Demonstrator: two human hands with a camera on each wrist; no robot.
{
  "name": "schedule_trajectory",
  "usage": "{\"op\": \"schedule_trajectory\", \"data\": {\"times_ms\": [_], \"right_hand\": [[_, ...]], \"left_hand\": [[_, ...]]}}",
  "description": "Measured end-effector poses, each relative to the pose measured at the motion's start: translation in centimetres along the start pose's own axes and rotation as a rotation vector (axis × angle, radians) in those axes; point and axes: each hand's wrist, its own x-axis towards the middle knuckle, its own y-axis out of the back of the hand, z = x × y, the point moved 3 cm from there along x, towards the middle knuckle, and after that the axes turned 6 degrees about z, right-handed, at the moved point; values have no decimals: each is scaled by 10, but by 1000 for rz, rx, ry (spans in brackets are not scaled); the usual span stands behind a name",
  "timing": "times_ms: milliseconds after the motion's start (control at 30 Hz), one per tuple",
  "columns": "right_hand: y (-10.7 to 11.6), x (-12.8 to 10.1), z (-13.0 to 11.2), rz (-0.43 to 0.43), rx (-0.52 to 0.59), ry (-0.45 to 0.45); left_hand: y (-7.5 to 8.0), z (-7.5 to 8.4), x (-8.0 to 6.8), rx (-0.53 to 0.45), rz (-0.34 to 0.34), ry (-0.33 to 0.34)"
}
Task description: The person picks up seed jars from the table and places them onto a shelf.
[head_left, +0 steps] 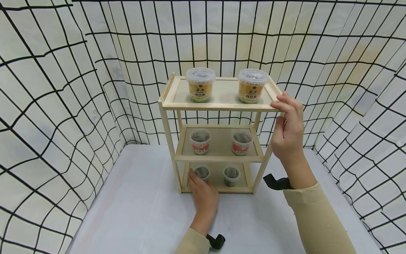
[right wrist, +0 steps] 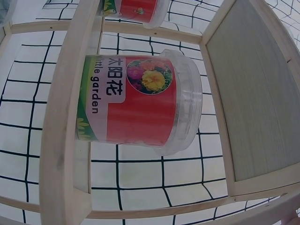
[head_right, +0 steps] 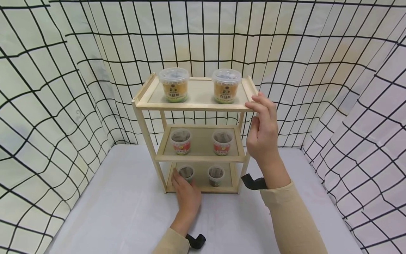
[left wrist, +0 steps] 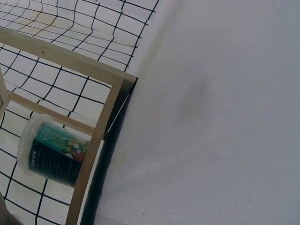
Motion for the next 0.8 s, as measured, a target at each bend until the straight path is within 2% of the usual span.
{"op": "schedule_trajectory", "data": {"times_ms": [233,500,800], "right_hand": [[0,-1,0,-6,-8,0],[0,0,0,-4,-6,-3],[0,1,-4,-5,-17,-2]], "left_hand": [[0,-5,-1,-5,8,2],[-3,-7,0,7,27,-46],[-1,-6,-1,12,29,-38]]}}
